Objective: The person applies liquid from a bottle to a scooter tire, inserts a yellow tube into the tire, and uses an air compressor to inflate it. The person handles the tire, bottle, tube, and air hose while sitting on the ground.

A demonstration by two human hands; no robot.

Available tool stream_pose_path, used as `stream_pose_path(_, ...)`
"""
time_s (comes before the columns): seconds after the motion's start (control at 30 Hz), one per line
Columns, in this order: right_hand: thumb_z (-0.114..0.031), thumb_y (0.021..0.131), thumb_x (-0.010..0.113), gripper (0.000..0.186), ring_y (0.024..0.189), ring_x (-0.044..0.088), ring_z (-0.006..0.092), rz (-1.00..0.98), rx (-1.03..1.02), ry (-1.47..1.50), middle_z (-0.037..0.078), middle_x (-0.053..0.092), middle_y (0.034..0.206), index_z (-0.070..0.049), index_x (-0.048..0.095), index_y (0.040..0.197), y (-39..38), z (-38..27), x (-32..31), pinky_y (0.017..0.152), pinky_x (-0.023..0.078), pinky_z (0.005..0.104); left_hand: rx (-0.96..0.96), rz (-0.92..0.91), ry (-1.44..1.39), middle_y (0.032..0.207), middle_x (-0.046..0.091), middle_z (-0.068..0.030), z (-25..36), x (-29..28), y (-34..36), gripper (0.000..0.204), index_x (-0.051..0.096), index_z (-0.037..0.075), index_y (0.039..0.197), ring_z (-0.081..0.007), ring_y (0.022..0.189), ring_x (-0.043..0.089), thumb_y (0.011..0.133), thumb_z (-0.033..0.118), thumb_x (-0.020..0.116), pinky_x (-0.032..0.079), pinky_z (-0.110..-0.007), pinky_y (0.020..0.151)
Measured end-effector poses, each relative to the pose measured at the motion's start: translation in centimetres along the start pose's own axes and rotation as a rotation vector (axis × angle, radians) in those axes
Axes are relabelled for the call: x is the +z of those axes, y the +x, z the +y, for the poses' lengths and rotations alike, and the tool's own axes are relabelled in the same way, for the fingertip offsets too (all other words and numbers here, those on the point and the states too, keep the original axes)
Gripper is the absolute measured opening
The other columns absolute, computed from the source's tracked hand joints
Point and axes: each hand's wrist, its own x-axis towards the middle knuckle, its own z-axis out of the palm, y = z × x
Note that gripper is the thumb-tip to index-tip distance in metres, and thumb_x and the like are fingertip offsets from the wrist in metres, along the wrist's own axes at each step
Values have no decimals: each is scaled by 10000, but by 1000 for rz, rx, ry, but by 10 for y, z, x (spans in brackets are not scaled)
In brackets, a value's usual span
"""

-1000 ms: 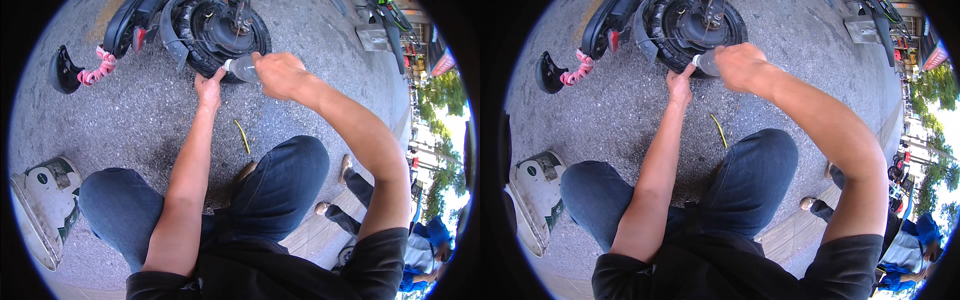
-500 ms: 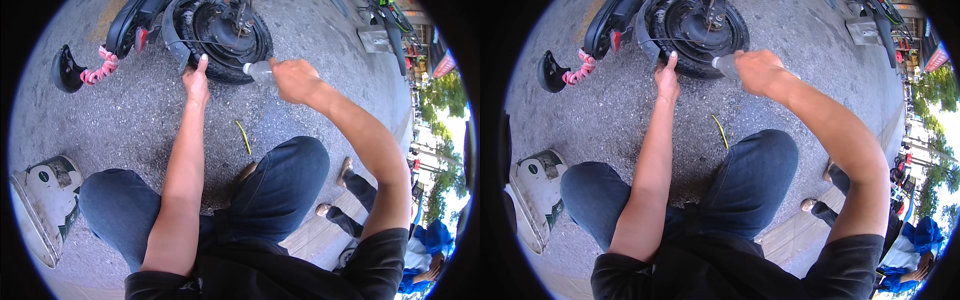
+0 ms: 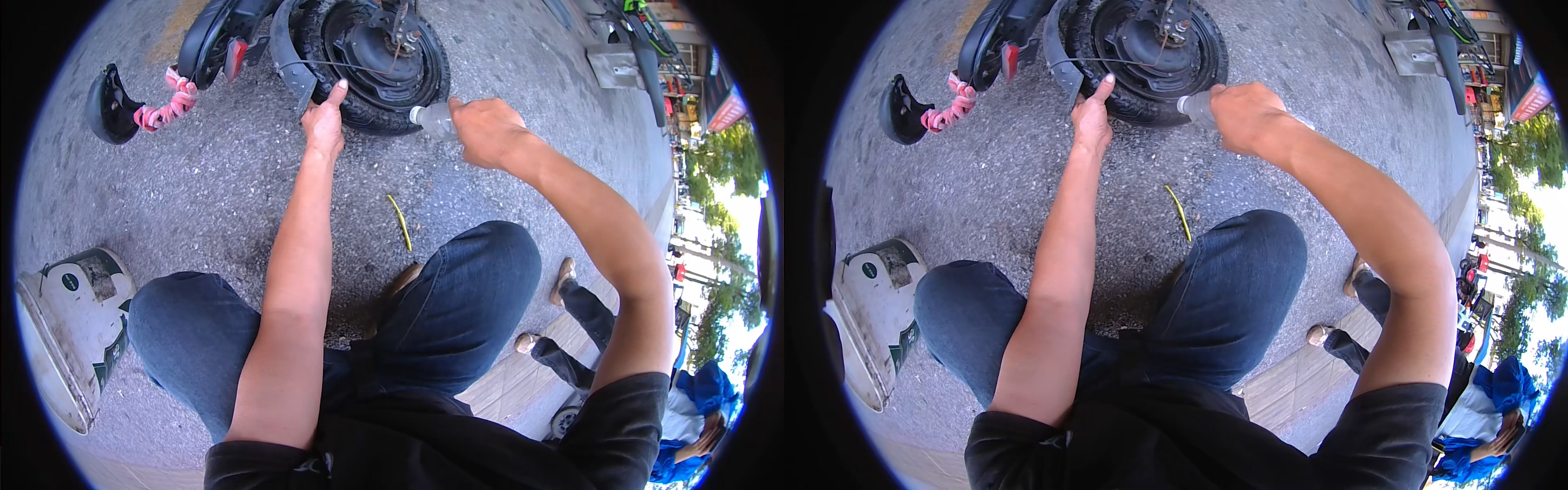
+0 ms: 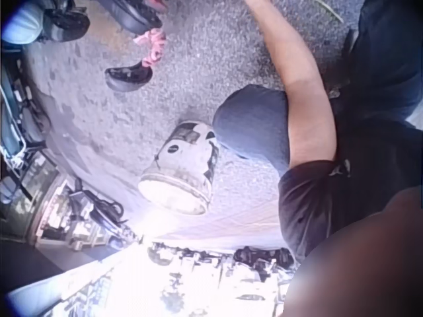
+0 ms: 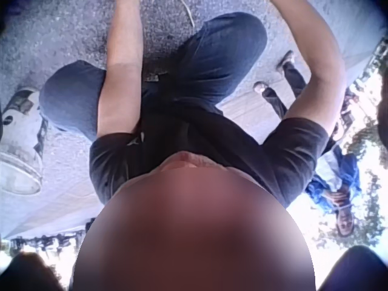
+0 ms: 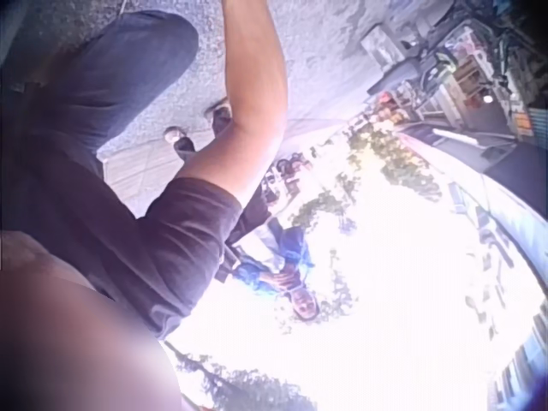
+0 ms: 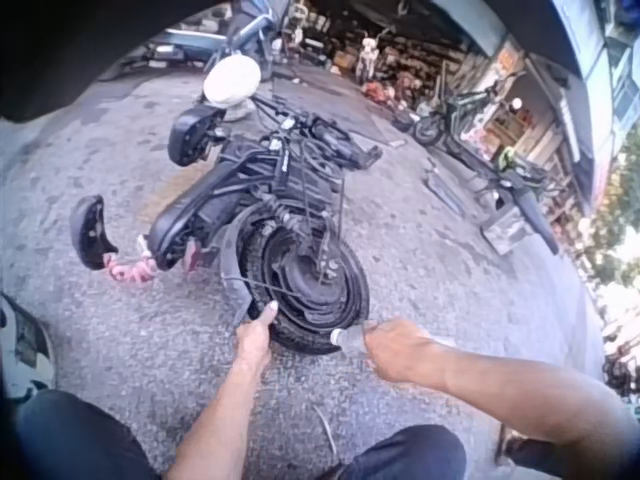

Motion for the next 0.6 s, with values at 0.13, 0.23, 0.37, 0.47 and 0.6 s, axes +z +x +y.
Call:
stream_pose_path(0.13,-65,835,681,409,1018,730,358,47,-42,5,213,744,1054,65,583,1210,3,-7,-4,872,592,415,-61,40,-33,1380,617,-119,-18,4,-27,610,522,-54,1393,-226,1218,581,886,114,819,397,-352,1116)
stream_pose_path(0.23,-57,830,674,406,1017,732,351,97,-85,1,214,746,1047,69,584,1205,9,-14,-8,865,593,412,-129,26,-54,1307,655,-117,-45,10,-46,552,566,-40,1323,-216,1160,613,842,28,829,435,-354,1070)
stream_pose_path(0.37,-51,822,670,406,1011,734,352,118,-97,-14,210,750,1038,71,588,1200,13,-15,-5,854,596,414,-131,30,-86,1258,681,-115,-50,8,-40,530,602,-32,1271,-224,1100,647,792,-35,832,468,-362,1038)
stream_pose_path(0.47,-58,826,672,404,1006,734,357,69,-61,-33,208,748,1050,70,589,1200,11,-8,0,853,597,416,-196,29,31,1210,700,-119,-29,5,-24,509,620,-33,1245,-230,1063,667,774,-74,809,482,-369,1021)
stream_pose_path(0.6,-63,832,669,407,1005,733,362,31,-3,-21,207,746,1059,73,586,1207,3,1,3,855,598,417,-96,39,-42,1320,648,-127,2,4,-1,556,579,-17,1335,-247,1172,619,819,-40,785,438,-367,1077)
